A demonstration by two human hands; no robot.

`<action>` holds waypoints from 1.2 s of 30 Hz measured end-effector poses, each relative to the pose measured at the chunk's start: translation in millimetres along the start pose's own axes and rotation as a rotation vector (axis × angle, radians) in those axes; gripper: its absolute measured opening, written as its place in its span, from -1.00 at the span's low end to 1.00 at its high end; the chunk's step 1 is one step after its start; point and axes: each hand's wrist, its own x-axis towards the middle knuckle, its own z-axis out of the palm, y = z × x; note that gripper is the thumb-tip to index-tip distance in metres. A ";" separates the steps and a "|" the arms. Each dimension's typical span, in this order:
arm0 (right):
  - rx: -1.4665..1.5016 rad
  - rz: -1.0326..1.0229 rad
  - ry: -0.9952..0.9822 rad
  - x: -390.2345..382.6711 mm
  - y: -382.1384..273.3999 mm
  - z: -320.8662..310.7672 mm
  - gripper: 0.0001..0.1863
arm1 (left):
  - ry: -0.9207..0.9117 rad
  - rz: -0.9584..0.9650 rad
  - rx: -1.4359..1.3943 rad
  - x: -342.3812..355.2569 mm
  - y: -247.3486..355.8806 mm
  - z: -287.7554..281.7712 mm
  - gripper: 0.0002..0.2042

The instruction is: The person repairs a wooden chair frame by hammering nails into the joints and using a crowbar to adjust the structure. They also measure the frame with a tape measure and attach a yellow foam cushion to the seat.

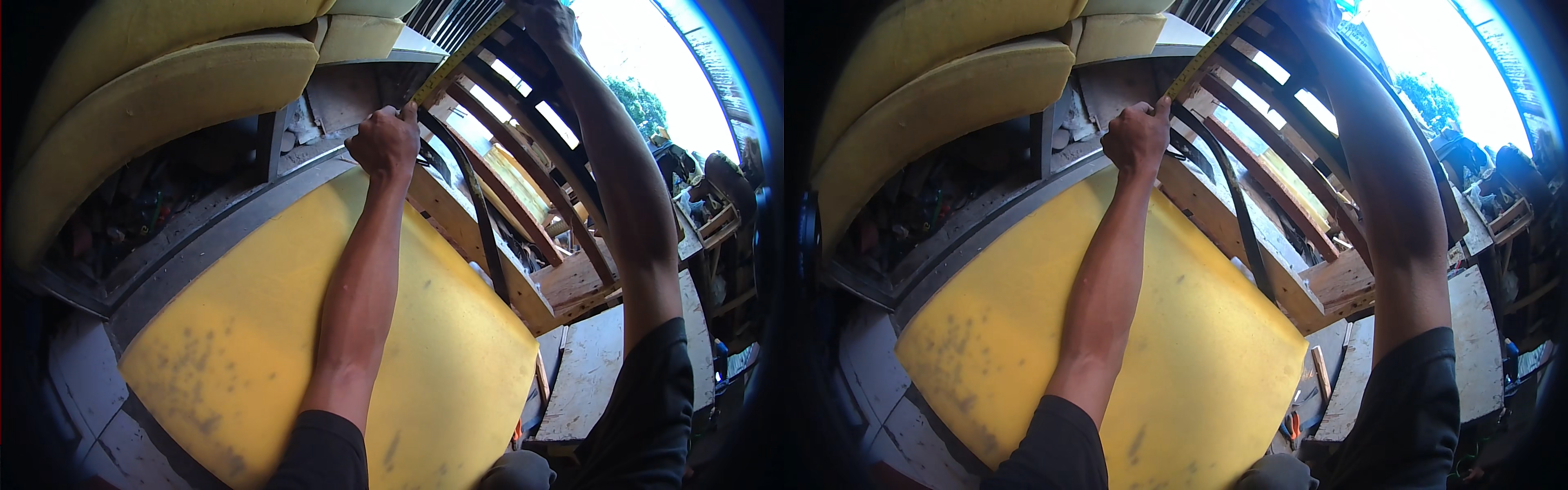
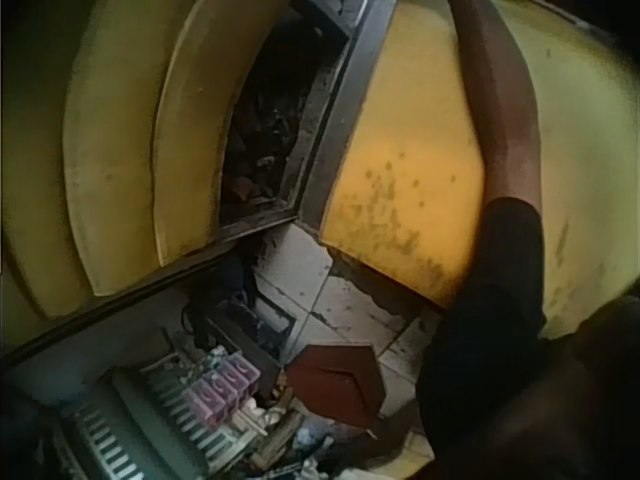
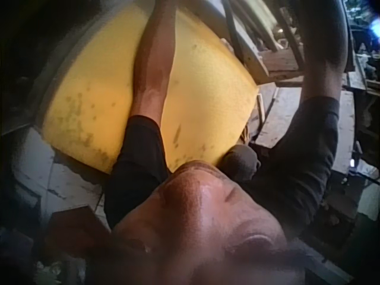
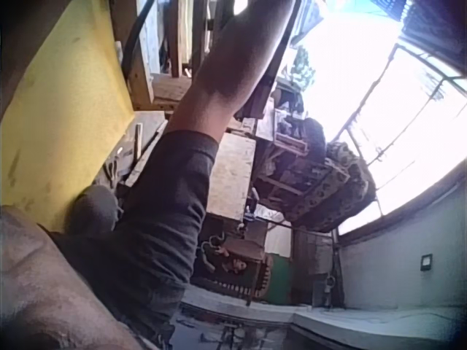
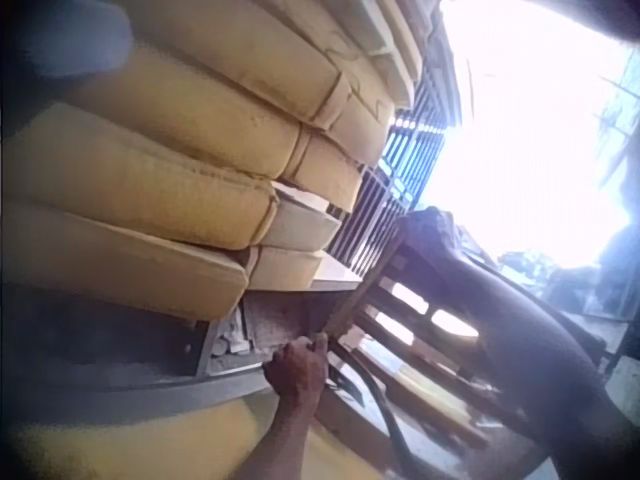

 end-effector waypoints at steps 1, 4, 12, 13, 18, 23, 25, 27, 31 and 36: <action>0.000 -0.001 -0.001 0.3 -0.4 -0.4 -0.70 | -0.011 0.001 -0.007 -1.0 0.7 -1.6 -0.53; 0.001 -0.005 -0.003 0.3 -1.3 -1.3 -0.71 | -0.036 -0.011 -0.006 -8.4 0.9 -2.3 -0.53; 0.000 -0.022 -0.003 2.4 -5.1 -4.6 -0.73 | -0.040 -0.003 -0.020 -8.0 2.1 -3.9 -0.52; 0.001 -0.021 0.000 1.6 -5.1 -3.5 -0.73 | -0.039 -0.005 -0.019 -7.7 2.1 -3.8 -0.52; 0.003 -0.020 -0.003 1.0 -3.9 -1.6 -0.75 | -0.049 -0.009 -0.015 -8.0 2.9 -1.6 -0.52; 0.007 -0.022 -0.001 0.2 -6.5 -2.9 -0.76 | -0.013 0.010 -0.009 -8.1 1.6 -0.5 -0.52; 0.007 -0.023 0.000 0.8 -7.6 -3.3 -0.76 | -0.022 0.005 -0.011 -7.9 1.2 -0.1 -0.52; 0.004 -0.025 -0.001 -0.3 -6.8 -3.7 -0.77 | -0.026 0.004 -0.017 -8.5 2.1 0.3 -0.52; 0.008 -0.028 -0.001 -0.6 -8.8 -4.0 -0.78 | -0.011 0.006 -0.011 -8.4 1.4 1.6 -0.52; 0.009 -0.033 0.006 -0.8 -9.3 -4.8 -0.79 | -0.006 0.005 -0.016 -8.4 1.5 2.6 -0.52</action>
